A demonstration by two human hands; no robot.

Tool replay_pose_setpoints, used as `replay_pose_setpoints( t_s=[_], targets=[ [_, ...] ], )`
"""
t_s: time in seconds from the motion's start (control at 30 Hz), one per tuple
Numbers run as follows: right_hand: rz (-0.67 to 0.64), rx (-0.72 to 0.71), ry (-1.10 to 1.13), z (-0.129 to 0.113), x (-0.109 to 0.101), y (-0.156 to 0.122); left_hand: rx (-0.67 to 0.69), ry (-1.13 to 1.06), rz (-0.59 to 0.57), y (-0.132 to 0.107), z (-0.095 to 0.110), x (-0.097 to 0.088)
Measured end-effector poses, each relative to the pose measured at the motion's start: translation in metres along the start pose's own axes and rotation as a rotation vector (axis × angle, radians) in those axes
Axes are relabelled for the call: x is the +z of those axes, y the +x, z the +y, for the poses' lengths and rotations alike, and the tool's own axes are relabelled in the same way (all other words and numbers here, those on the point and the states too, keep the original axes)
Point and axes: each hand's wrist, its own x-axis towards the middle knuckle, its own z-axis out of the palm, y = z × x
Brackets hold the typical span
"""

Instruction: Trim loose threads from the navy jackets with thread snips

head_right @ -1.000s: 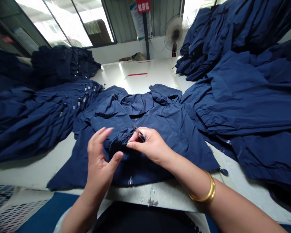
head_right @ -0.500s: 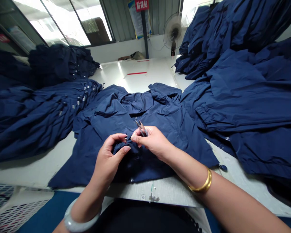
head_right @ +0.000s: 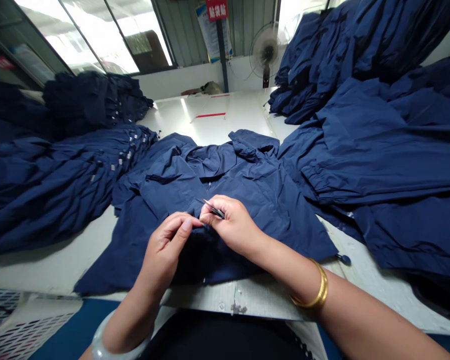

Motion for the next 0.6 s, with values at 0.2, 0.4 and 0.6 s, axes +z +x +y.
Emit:
replay_pose_setpoints(
  t_s=[0.2, 0.4, 0.6],
  targets=[
    [-0.033, -0.047, -0.042, -0.007, 0.001, -0.001, 0.11, 0.098, -0.135, 0.007, 0.008, -0.008],
    [-0.091, -0.006, -0.105, -0.003, -0.003, 0.002, -0.042, 0.091, -0.101, 0.01, 0.004, -0.02],
    [-0.283, 0.086, -0.167, -0.004, -0.024, 0.005, -0.241, -0.17, -0.006, 0.01, -0.012, -0.022]
  ],
)
